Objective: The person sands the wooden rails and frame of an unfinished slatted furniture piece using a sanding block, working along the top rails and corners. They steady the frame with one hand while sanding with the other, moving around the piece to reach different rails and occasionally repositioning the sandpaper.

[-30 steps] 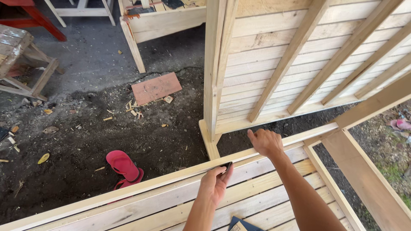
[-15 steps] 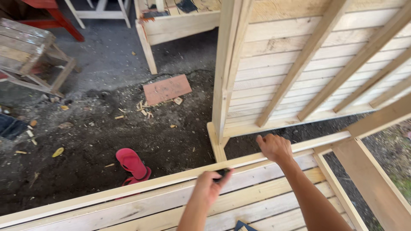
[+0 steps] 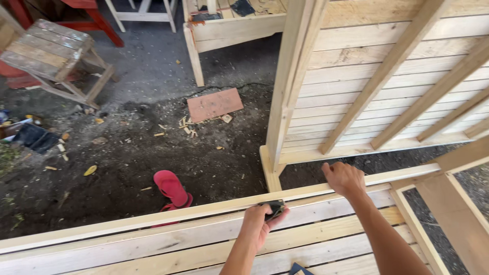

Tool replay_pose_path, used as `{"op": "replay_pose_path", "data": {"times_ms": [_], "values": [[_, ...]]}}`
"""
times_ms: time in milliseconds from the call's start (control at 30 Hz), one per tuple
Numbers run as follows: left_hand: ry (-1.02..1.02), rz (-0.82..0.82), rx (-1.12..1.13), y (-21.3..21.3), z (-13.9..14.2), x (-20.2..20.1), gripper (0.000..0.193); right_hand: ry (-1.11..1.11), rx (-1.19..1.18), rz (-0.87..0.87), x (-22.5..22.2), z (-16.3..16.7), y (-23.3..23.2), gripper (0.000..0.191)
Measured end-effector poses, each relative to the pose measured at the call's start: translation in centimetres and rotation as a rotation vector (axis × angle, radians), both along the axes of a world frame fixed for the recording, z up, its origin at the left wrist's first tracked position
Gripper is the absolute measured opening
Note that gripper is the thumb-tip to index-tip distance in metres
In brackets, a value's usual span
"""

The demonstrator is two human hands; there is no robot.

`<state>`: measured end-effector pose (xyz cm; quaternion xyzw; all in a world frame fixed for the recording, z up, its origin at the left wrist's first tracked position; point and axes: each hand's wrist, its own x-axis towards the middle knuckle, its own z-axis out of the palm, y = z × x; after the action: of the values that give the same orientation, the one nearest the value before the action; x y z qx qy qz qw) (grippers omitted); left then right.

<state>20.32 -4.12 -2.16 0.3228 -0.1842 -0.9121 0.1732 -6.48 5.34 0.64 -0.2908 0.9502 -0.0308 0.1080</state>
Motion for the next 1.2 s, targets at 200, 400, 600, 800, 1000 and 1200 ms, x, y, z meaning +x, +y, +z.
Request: {"op": "replay_pose_path", "data": {"times_ms": [200,400,600,800,1000,1200], "values": [[-0.091,-0.085,0.041,-0.9,0.2,0.7,0.026,0.005,-0.017,-0.017,0.0,-0.3,0.1,0.056],[-0.08,0.051,0.301,-1.1,-1.6,-1.6,0.025,0.015,0.055,-0.001,-0.8,-1.3,-0.3,0.062],[0.094,0.259,0.14,-3.2,-2.6,4.2,0.03,0.015,-0.006,-0.017,-0.7,-1.6,0.3,0.057],[-0.099,0.265,0.217,-2.5,-2.3,2.1,0.024,0.049,-0.003,-0.001,-0.7,-1.7,0.3,0.056],[-0.113,0.262,0.263,-3.0,-1.8,2.2,0.03,0.032,-0.019,0.006,-0.6,-1.7,0.2,0.056],[-0.134,0.271,0.124,-3.9,-0.9,5.6,0.027,0.027,-0.034,0.011,-0.1,-1.4,0.5,0.056]]}}
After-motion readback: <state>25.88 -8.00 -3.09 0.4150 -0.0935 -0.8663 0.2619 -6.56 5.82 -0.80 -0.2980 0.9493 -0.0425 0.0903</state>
